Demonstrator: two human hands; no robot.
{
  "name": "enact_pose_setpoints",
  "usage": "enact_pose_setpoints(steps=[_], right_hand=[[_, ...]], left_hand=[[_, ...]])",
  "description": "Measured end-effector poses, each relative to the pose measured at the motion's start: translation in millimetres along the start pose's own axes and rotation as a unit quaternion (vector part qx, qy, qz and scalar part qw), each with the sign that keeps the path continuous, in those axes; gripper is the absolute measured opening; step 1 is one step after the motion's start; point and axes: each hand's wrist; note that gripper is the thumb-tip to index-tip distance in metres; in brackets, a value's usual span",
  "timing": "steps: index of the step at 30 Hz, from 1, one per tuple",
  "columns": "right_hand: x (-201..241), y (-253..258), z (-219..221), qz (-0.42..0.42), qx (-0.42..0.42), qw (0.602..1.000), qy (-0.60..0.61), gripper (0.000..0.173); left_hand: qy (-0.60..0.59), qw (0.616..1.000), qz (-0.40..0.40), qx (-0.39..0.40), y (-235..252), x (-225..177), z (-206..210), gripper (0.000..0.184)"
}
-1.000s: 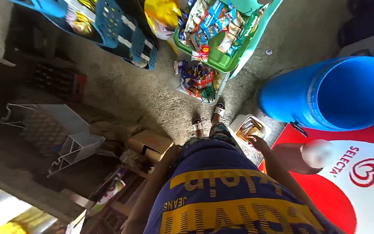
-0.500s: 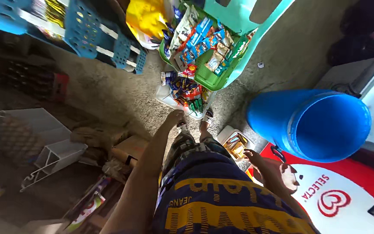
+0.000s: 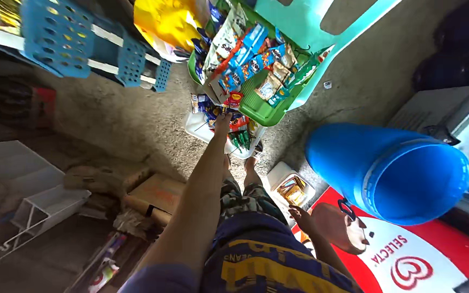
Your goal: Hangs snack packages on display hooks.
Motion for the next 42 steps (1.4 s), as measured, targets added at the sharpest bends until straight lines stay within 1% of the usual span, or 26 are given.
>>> enact_pose_setpoints(steps=[3, 5, 7, 11, 15, 17, 19, 21, 23, 25, 28, 30, 32, 33, 35, 37, 39, 41, 42], right_hand=[[3, 2, 2, -0.003, 0.001, 1.0, -0.009, 0.04], [1, 6, 1, -0.008, -0.007, 1.0, -0.004, 0.04], [1, 8, -1, -0.007, -0.017, 1.0, 0.007, 0.039], [6, 9, -3, -0.015, -0.027, 1.0, 0.004, 0.039], [19, 4, 0, -0.023, -0.027, 0.999, -0.012, 0.039], [21, 4, 1, -0.032, -0.031, 0.999, -0.02, 0.039], [22, 5, 1, -0.034, -0.03, 0.999, -0.022, 0.039], [20, 8, 0, -0.034, -0.026, 0.999, -0.025, 0.039], [19, 10, -1, -0.031, -0.02, 0.999, -0.024, 0.039], [21, 10, -4, -0.028, -0.018, 0.999, -0.026, 0.04], [27, 4, -6, -0.034, -0.022, 0.999, -0.028, 0.039], [28, 2, -8, -0.041, -0.024, 0.998, -0.035, 0.04], [30, 0, -10, -0.046, -0.023, 0.998, -0.041, 0.04], [29, 0, -11, -0.048, -0.023, 0.998, -0.043, 0.04], [28, -3, -11, -0.048, -0.022, 0.997, -0.047, 0.04], [27, -3, -14, -0.048, -0.025, 0.997, -0.052, 0.04], [24, -4, -17, -0.05, -0.03, 0.997, -0.054, 0.04], [18, -5, -21, -0.056, -0.033, 0.996, -0.056, 0.04], [15, -6, -23, -0.06, -0.036, 0.996, -0.058, 0.04]], left_hand=[[-0.047, 0.999, -0.006, -0.005, 7, -6, 2, 0.055], [-0.06, 0.998, 0.004, -0.015, 13, -9, 1, 0.058], [-0.068, 0.998, 0.013, -0.013, 18, -10, -1, 0.062], [-0.076, 0.997, 0.02, -0.006, 27, -7, 0, 0.064], [-0.028, 0.998, 0.046, 0.015, 22, -6, -3, 0.058], [0.016, 0.998, 0.062, 0.004, 17, -7, -5, 0.05], [0.02, 0.997, 0.076, -0.006, 5, -13, -7, 0.047], [-0.001, 0.995, 0.104, -0.002, -6, -13, -12, 0.045], [-0.036, 0.991, 0.128, 0.005, -21, -18, -16, 0.04], [-0.072, 0.991, 0.113, 0.002, -38, -31, -18, 0.036], [-0.135, 0.987, 0.09, -0.015, -61, -50, -20, 0.036], [-0.239, 0.967, 0.087, -0.012, -77, -61, -19, 0.032], [-0.346, 0.935, 0.079, -0.012, -96, -73, -14, 0.017], [-0.379, 0.922, 0.076, -0.007, -106, -78, -11, 0.012], [-0.419, 0.904, 0.086, -0.02, -124, -83, -3, 0.012], [-0.406, 0.904, 0.127, -0.052, -141, -93, 9, 0.01], [-0.358, 0.92, 0.144, -0.068, -159, -106, 20, 0.02], [-0.289, 0.948, 0.126, -0.049, -181, -124, 27, 0.03], [-0.268, 0.954, 0.129, -0.029, -188, -134, 28, 0.031]])
Point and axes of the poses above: each hand's wrist, its own y-axis towards the middle knuckle, its own z-axis out of the palm, x = y × z, and after that the axes turned 15 degrees about x, right-handed
